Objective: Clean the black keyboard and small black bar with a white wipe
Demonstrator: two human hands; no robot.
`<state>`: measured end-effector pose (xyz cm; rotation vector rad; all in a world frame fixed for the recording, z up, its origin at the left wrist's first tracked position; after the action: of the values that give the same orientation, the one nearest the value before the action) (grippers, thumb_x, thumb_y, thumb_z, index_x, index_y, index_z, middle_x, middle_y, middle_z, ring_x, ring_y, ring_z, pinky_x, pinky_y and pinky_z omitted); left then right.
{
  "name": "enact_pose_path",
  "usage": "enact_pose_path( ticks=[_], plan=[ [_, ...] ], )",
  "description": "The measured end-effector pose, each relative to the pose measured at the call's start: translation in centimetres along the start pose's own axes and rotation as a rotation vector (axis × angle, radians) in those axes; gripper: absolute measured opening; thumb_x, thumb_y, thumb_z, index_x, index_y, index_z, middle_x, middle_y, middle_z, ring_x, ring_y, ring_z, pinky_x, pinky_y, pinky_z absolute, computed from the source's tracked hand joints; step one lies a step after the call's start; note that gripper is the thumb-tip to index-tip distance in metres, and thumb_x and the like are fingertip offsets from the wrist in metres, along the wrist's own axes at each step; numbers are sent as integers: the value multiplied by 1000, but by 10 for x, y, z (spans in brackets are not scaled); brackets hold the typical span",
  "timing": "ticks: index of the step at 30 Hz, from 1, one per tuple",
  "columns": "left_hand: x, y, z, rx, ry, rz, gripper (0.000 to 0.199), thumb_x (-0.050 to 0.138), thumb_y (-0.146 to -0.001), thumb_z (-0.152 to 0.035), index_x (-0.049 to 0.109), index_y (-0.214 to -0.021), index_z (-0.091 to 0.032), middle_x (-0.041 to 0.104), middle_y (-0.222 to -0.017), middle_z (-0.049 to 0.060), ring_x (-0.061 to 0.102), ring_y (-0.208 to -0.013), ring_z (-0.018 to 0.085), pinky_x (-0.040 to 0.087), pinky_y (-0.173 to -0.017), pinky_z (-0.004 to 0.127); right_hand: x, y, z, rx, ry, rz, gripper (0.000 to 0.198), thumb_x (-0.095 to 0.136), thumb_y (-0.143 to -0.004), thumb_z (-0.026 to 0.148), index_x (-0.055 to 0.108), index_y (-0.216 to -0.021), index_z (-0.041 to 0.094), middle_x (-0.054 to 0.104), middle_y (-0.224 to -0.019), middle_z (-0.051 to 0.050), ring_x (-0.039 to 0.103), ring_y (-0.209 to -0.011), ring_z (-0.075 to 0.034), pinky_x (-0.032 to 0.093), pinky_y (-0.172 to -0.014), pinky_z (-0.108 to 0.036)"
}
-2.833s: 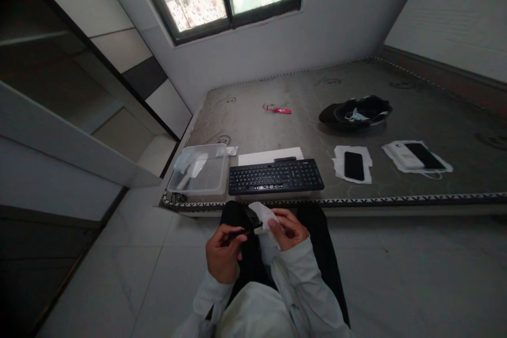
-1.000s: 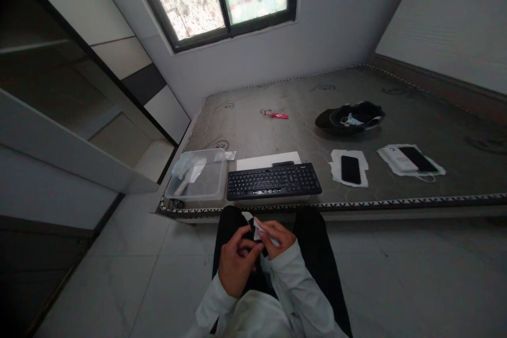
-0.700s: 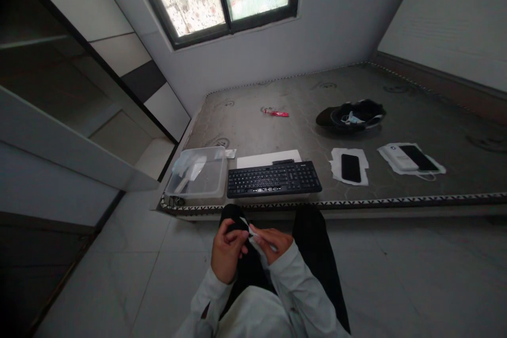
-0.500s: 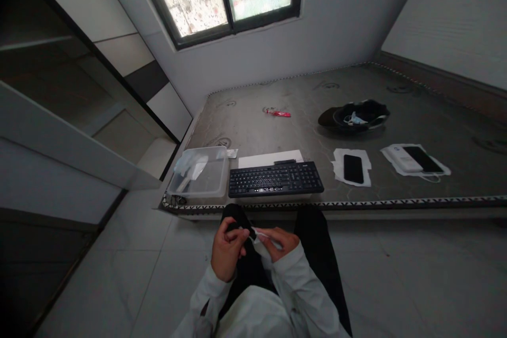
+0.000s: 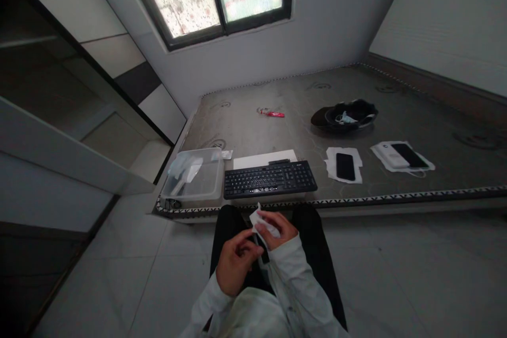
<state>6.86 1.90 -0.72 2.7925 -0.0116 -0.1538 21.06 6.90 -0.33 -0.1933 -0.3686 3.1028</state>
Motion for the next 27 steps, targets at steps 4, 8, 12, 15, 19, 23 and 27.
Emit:
enact_pose_path(
  ticks=[4,8,12,15,19,23,27],
  plan=[
    [-3,-2,-4,26,44,-14,44,72,-72,-33,60,-110,-14,59,-64,-6,43,-45,1,34,-43,15,15,6,-16,168,-142,179,43,69,-83,46,66,-113,16,64,-80,-4,62,-68,-17,53,-59,-22],
    [-6,-4,-5,-10,153,-62,48,70,-74,-37,53,-112,-14,52,-60,-10,39,-41,1,31,-39,14,24,14,-24,263,-283,262,45,72,-79,50,67,-108,15,68,-85,-8,65,-76,-21,56,-68,-27],
    [-7,-6,3,-36,233,-59,59,74,-70,-42,47,-116,-16,53,-62,-10,38,-39,0,29,-37,14,26,23,-30,321,-343,263,45,74,-76,50,69,-103,15,69,-94,-12,66,-84,-25,57,-77,-34],
    [-14,-9,11,-19,262,-101,60,72,-72,-44,43,-118,-19,55,-64,-11,38,-36,-1,25,-35,13,23,29,-39,317,-282,277,41,76,-71,45,71,-99,15,69,-83,-8,66,-75,-23,57,-70,-32],
    [-30,-14,11,16,282,-196,57,67,-75,-48,44,-119,-22,51,-63,-12,34,-36,-2,21,-35,14,22,34,-46,274,-124,398,31,67,-72,32,72,-99,18,70,-86,-7,66,-77,-23,55,-71,-31],
    [-38,-19,3,24,233,-193,57,64,-76,-52,51,-122,-20,52,-69,-9,36,-38,-1,22,-36,16,12,29,-36,224,-98,347,36,48,-75,26,70,-104,22,69,-100,-4,64,-94,-23,50,-82,-32],
    [-37,-17,-5,41,86,-115,50,55,-84,-49,59,-124,-19,45,-63,-7,36,-43,1,24,-40,17,8,22,-14,152,-107,277,30,47,-82,34,68,-100,21,68,-92,-4,63,-84,-22,49,-71,-27]
  ],
)
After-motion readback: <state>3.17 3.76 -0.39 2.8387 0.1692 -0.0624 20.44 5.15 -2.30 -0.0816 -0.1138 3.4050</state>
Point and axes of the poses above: each hand's wrist, its own y-axis away from the middle knuckle, its own x-axis out of the palm, z = x × y, the point moved 8 cm from there along -y, towards the middle knuckle
